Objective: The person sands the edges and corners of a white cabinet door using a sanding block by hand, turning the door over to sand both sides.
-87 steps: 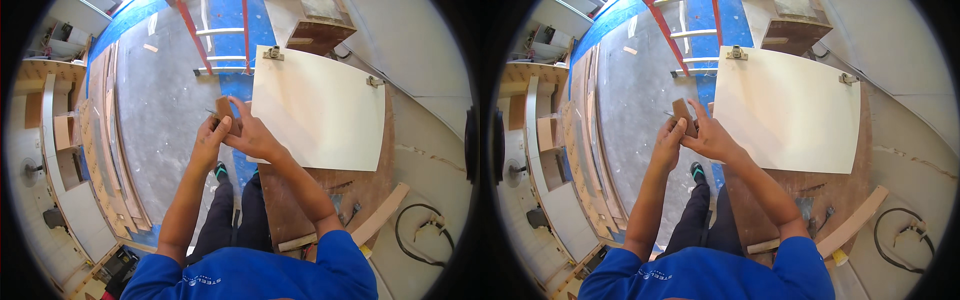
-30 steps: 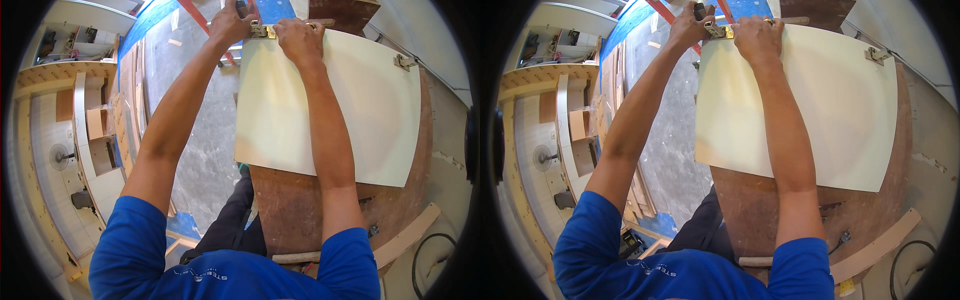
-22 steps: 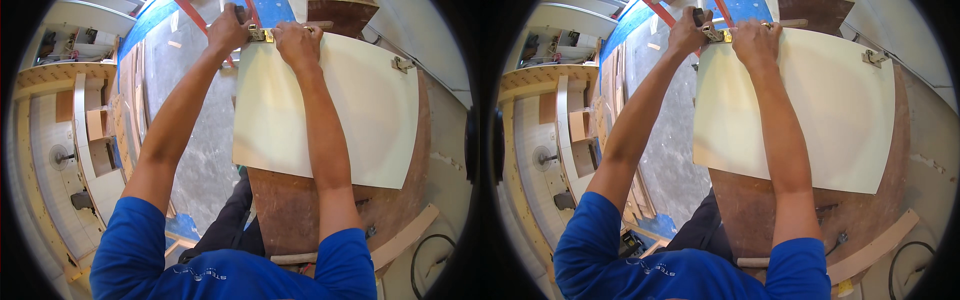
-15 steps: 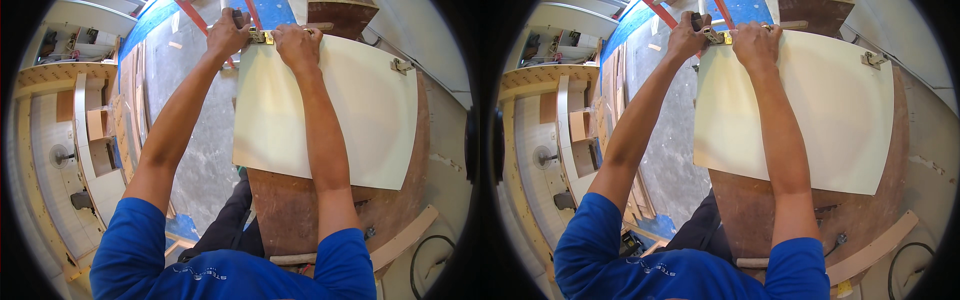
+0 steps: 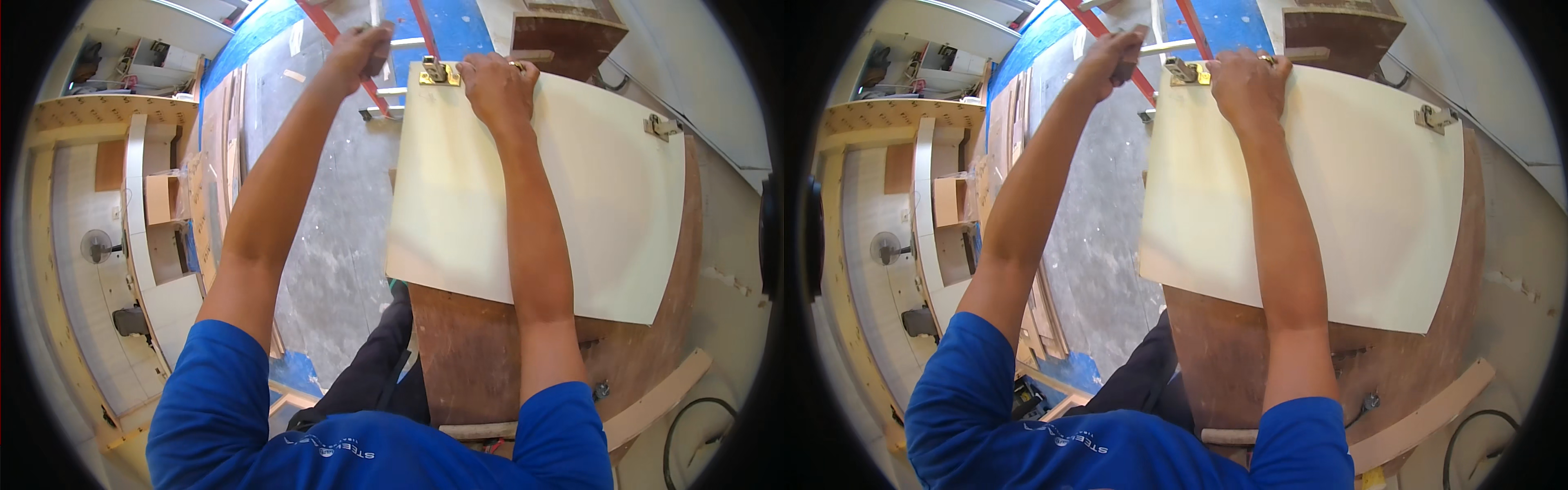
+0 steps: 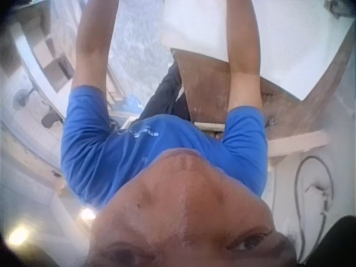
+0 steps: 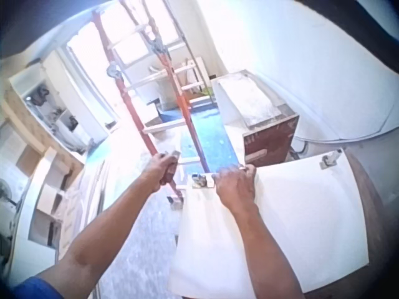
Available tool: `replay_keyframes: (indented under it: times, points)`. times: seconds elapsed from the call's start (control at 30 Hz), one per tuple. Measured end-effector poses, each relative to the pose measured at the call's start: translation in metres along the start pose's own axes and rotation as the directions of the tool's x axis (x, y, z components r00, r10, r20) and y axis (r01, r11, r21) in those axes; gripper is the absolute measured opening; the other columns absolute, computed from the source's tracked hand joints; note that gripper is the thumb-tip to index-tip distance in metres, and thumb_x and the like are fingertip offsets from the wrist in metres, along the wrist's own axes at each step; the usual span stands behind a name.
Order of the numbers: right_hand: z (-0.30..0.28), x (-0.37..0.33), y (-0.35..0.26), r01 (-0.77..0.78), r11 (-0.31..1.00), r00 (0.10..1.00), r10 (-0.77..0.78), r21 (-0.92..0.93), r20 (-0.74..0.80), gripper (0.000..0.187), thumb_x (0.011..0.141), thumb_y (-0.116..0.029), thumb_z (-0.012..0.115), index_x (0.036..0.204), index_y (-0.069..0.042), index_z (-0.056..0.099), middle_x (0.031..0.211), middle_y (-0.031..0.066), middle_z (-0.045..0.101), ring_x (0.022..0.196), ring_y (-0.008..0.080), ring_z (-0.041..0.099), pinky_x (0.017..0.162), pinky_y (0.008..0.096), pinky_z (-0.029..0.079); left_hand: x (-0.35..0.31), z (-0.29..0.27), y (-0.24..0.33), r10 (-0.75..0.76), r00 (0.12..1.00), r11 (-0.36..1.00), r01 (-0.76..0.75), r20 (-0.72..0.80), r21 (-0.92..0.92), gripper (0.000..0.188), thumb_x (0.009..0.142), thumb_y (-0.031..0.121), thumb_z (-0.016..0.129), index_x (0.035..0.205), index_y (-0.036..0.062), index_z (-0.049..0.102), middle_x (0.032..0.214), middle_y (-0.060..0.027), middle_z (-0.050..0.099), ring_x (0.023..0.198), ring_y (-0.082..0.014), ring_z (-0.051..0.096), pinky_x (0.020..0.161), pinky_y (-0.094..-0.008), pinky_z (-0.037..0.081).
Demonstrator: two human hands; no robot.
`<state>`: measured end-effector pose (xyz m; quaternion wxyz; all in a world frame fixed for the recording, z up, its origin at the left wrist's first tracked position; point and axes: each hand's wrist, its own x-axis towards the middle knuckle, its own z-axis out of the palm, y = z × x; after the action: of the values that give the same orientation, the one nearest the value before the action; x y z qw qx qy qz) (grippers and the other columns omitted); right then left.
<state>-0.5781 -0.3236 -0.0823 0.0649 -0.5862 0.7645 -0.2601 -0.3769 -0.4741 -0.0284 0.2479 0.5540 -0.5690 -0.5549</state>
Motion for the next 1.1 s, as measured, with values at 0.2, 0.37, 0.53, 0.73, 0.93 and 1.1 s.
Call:
replay_keyframes:
  times: [0.2, 0.37, 0.53, 0.73, 0.93, 1.1]
  points:
    - [-0.007, 0.0, -0.005, -0.005, 1.0, 1.0, 0.005, -0.011, 0.017, 0.031, 0.106, -0.035, 0.051, 0.11, -0.016, 0.075, 0.109, 0.0063, 0.073, 0.115, 0.0284, 0.062, 0.107, 0.0488, 0.029, -0.003, 0.015, 0.003, 0.093, 0.996, 0.984, -0.093, 0.008, 0.15, 0.059, 0.081, 0.039, 0.08, 0.124, 0.0023, 0.06, 0.092, -0.0084, 0.065, 0.069, -0.0129, 0.064, 0.048, -0.0282, 0.044]
    - [-0.005, -0.001, -0.002, -0.007, 1.0, 1.0, 0.006, -0.022, -0.022, 0.031, 0.105, -0.035, 0.051, 0.108, -0.016, 0.076, 0.109, 0.0066, 0.073, 0.114, 0.0284, 0.062, 0.107, 0.0485, 0.029, -0.006, 0.037, 0.005, 0.149, 0.988, 0.946, -0.153, 0.035, 0.286, 0.074, 0.08, 0.037, 0.079, 0.137, -0.0029, 0.054, 0.106, -0.016, 0.069, 0.088, -0.02, 0.071, 0.077, -0.0309, 0.058]
    - [-0.003, 0.001, -0.002, -0.002, 1.0, 1.0, 0.002, 0.003, -0.006, 0.031, 0.105, -0.035, 0.052, 0.107, -0.017, 0.076, 0.107, 0.0063, 0.073, 0.114, 0.0285, 0.062, 0.107, 0.0484, 0.029, -0.009, 0.046, -0.001, 0.299, 0.954, 0.772, -0.229, -0.02, 0.592, 0.075, 0.08, 0.039, 0.078, 0.138, -0.0025, 0.053, 0.115, -0.0198, 0.07, 0.102, -0.0289, 0.071, 0.09, -0.0374, 0.057]
    - [0.0, -0.001, -0.001, -0.005, 1.0, 1.0, 0.005, -0.012, -0.008, 0.031, 0.105, -0.036, 0.052, 0.108, -0.017, 0.076, 0.105, 0.0056, 0.073, 0.111, 0.0276, 0.063, 0.105, 0.048, 0.029, -0.017, 0.05, -0.004, 0.337, 0.941, 0.681, -0.223, -0.027, 0.698, 0.074, 0.081, 0.039, 0.076, 0.138, 0.0, 0.051, 0.118, -0.022, 0.07, 0.107, -0.0341, 0.071, 0.094, -0.0412, 0.055]
    - [0.001, -0.001, 0.0, 0.005, 0.999, 0.999, -0.007, -0.045, -0.037, 0.03, 0.105, -0.037, 0.054, 0.11, -0.017, 0.076, 0.104, 0.0049, 0.074, 0.109, 0.0268, 0.065, 0.104, 0.0477, 0.031, -0.047, 0.041, -0.017, 0.368, 0.93, 0.668, -0.273, 0.012, 0.692, 0.064, 0.085, 0.038, 0.074, 0.131, -0.0002, 0.053, 0.113, -0.0228, 0.071, 0.103, -0.0362, 0.071, 0.091, -0.042, 0.056]
    - [-0.002, 0.001, 0.001, 0.005, 0.999, 0.999, -0.006, -0.039, -0.036, 0.029, 0.105, -0.036, 0.054, 0.11, -0.017, 0.076, 0.103, 0.0049, 0.074, 0.108, 0.0268, 0.065, 0.104, 0.0482, 0.031, -0.059, 0.036, -0.031, 0.439, 0.898, 0.719, -0.342, -0.014, 0.605, 0.066, 0.085, 0.038, 0.077, 0.132, -0.0007, 0.052, 0.109, -0.0195, 0.07, 0.096, -0.0287, 0.071, 0.084, -0.0389, 0.057]
